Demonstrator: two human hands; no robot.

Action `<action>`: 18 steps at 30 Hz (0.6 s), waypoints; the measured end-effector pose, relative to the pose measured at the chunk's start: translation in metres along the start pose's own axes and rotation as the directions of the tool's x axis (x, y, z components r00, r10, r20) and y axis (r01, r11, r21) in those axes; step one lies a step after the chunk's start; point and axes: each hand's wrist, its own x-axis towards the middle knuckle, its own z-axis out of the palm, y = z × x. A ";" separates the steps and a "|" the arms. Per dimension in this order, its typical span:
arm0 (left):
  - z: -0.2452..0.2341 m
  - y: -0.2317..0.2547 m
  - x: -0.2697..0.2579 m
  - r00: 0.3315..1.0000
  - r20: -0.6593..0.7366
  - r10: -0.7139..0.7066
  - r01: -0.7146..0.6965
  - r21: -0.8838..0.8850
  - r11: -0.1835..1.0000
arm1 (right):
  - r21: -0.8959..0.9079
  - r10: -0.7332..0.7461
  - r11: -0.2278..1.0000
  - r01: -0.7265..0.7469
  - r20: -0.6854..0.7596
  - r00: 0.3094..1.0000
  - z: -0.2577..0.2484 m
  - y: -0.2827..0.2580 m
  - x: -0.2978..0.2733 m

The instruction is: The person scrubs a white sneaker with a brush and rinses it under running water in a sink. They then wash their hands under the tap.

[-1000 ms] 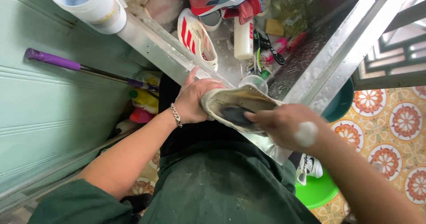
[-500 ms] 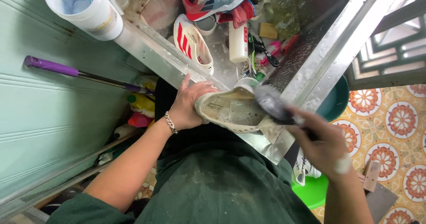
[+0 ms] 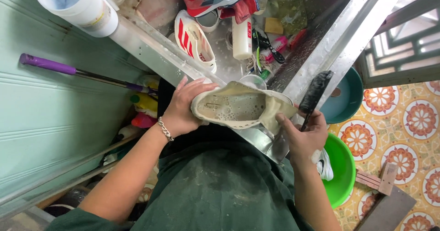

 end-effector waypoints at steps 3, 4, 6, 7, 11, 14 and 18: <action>-0.008 0.015 -0.011 0.998 -0.033 0.060 -0.058 0.070 0.996 | -0.039 -0.049 0.998 0.048 -0.016 0.999 0.003 -0.008 -0.001; -0.010 0.021 -0.016 0.987 -0.082 0.138 -0.132 0.077 0.988 | -0.048 -0.074 0.996 0.071 -0.050 0.996 0.000 -0.004 0.001; -0.012 0.025 -0.023 0.968 -0.132 0.214 -0.203 0.091 0.975 | -0.055 -0.099 0.994 0.095 -0.081 0.992 -0.001 0.001 0.008; -0.013 0.023 -0.026 0.968 -0.146 0.204 -0.194 0.083 0.978 | 0.018 -0.066 0.998 0.068 -0.089 0.994 0.001 0.001 0.012; -0.016 0.037 -0.029 0.858 -0.328 0.395 -0.323 0.252 0.912 | 0.260 0.030 0.965 -0.035 0.023 0.999 0.026 -0.044 0.019; 0.015 0.037 -0.022 0.715 -0.360 0.599 -0.404 0.486 0.775 | 0.300 0.033 0.953 -0.050 0.060 0.998 0.061 -0.060 0.020; 0.002 0.149 0.010 0.998 -0.069 0.002 -0.009 -0.095 0.995 | 0.302 0.045 0.951 -0.070 0.089 0.995 0.109 -0.075 0.002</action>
